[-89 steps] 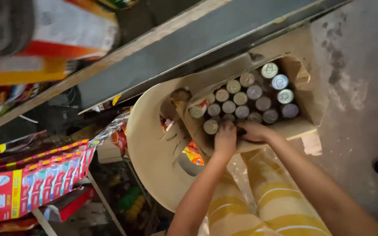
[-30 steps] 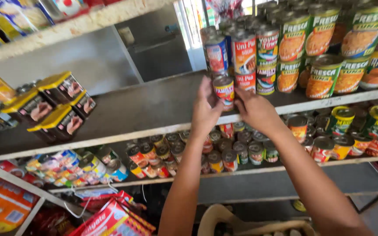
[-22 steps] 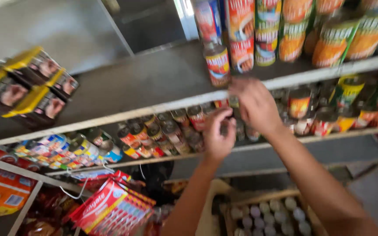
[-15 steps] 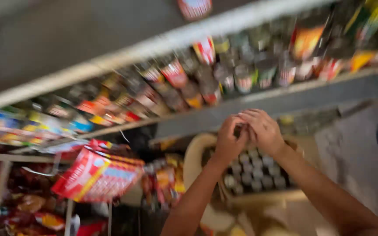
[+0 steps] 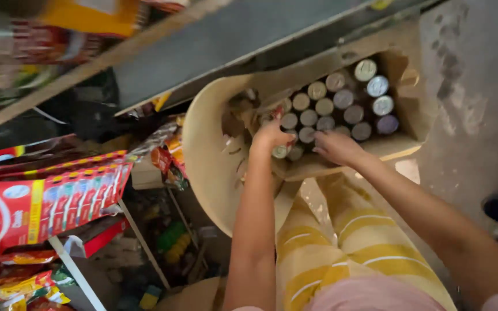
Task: Stock shelves with various canned goods from a cardboard box.
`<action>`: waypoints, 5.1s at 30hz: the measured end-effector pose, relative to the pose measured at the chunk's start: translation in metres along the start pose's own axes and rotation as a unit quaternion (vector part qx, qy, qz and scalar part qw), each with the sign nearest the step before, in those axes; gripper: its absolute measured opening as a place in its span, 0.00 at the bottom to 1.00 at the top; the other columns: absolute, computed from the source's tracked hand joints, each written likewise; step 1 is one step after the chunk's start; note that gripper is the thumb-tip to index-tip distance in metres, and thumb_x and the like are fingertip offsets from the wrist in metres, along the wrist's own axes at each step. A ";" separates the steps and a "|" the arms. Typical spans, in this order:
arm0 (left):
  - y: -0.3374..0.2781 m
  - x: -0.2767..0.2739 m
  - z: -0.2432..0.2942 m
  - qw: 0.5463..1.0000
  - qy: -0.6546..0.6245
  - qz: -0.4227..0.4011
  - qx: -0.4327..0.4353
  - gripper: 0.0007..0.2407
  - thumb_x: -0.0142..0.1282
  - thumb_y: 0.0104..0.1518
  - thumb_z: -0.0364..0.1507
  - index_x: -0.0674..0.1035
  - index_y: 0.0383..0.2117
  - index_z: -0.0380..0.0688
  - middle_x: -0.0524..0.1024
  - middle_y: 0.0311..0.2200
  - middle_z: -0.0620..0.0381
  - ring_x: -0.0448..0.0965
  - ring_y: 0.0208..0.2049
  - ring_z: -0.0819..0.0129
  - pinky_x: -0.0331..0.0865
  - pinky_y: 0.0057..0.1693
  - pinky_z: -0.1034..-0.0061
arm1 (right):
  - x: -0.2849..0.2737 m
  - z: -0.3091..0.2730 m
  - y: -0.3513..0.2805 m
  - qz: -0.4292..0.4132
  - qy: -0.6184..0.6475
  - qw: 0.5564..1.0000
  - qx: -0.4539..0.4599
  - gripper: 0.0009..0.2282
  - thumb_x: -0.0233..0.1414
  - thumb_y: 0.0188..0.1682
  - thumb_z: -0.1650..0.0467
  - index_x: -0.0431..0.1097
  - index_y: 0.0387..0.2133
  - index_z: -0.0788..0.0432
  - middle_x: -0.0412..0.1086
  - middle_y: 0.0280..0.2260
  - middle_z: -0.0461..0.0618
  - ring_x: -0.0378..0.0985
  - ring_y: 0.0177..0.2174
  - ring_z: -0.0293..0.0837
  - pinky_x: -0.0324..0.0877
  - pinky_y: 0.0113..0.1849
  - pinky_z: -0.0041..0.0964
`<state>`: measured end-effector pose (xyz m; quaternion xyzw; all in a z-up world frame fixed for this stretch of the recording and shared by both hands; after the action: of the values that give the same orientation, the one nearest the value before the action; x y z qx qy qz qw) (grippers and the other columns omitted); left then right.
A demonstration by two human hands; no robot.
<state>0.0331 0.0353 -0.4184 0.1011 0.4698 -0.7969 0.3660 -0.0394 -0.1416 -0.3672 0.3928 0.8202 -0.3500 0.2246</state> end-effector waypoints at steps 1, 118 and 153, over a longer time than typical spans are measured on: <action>-0.004 0.005 0.004 1.000 -0.001 -0.008 -0.003 0.36 0.70 0.39 0.42 0.71 0.56 0.36 0.75 0.51 0.38 0.75 0.54 0.47 0.70 0.56 0.62 | 0.010 -0.001 0.006 -0.005 0.005 1.000 0.005 0.19 0.59 0.46 0.65 0.67 0.50 0.58 0.71 0.44 0.62 0.74 0.45 0.63 0.70 0.44 0.54; -0.316 -0.805 0.409 0.824 0.100 0.519 0.202 0.17 0.50 0.61 0.33 0.63 0.50 0.34 0.77 0.46 0.33 0.78 0.51 0.40 0.71 0.54 0.52 | -0.657 -0.641 0.153 0.336 -0.220 0.892 -0.209 0.24 0.48 0.43 0.75 0.57 0.55 0.72 0.64 0.54 0.75 0.68 0.54 0.67 0.65 0.54 0.51; -0.571 -0.566 0.429 0.637 0.054 0.534 0.553 0.13 0.51 0.62 0.18 0.76 0.51 0.44 0.79 0.48 0.46 0.81 0.51 0.49 0.75 0.57 0.63 | -0.552 -0.606 -0.123 0.351 0.140 0.816 -0.438 0.17 0.55 0.52 0.77 0.68 0.55 0.63 0.74 0.49 0.51 0.77 0.46 0.39 0.73 0.48 0.33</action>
<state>0.1270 0.1241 0.4834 0.5609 -0.1753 -0.5669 0.5773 0.1314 -0.0110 0.4332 0.5593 0.7156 0.2073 0.3636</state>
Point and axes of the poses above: each hand's wrist, its own y-axis towards the middle knuckle, its own x-axis out of the palm, z = x × y, the point moved 9 cm from there along y, towards the middle knuckle
